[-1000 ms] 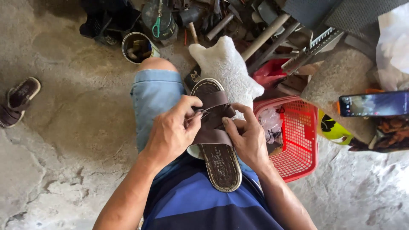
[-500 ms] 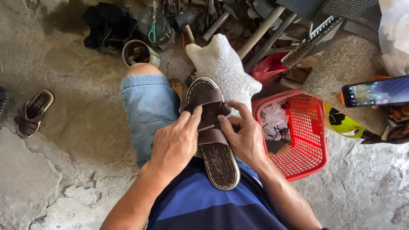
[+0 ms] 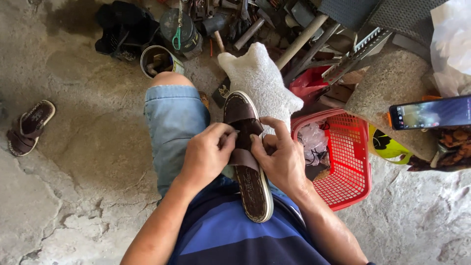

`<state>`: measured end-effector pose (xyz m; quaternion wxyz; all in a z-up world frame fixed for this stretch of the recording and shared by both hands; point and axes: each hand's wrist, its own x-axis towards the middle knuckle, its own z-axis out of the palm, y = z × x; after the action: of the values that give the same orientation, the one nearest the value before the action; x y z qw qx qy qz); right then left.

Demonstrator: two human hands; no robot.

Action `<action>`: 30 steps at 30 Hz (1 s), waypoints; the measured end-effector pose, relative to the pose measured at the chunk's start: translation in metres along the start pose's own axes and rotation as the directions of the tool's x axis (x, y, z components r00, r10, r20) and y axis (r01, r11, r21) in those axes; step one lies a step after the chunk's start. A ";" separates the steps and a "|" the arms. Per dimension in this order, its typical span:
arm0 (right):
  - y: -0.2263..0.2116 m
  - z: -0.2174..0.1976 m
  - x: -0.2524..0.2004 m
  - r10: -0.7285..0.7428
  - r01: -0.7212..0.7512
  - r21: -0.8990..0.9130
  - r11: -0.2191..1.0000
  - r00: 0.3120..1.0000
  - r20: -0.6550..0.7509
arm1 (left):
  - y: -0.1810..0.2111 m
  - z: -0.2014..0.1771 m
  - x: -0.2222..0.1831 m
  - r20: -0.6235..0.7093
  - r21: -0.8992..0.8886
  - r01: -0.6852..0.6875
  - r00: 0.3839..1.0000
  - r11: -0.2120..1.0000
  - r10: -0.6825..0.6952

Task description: Hand-stitching the leather strap of a sandal using a needle and thread in a workshop environment.

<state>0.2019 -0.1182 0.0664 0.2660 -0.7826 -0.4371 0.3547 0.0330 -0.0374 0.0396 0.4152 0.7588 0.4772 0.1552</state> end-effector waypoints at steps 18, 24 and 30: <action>-0.010 -0.011 0.005 0.118 -0.116 -0.028 0.993 0.931 0.344 | -0.026 -0.072 -0.023 -0.056 -0.939 -0.063 0.998 0.339 0.030; -0.025 -0.007 -0.010 -0.011 0.023 -0.053 0.998 0.975 0.224 | -0.020 -0.071 -0.013 -0.041 -0.696 -0.034 0.999 0.717 0.008; 0.019 0.006 -0.022 0.031 -0.002 -0.115 0.993 0.965 0.259 | -0.014 -0.070 -0.026 -0.081 -0.289 0.105 0.988 0.952 -0.134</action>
<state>0.1989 -0.1463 0.0562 0.1584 -0.7466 -0.4811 0.4312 -0.0319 -0.0229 0.0752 0.5039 0.6524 0.5154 0.2342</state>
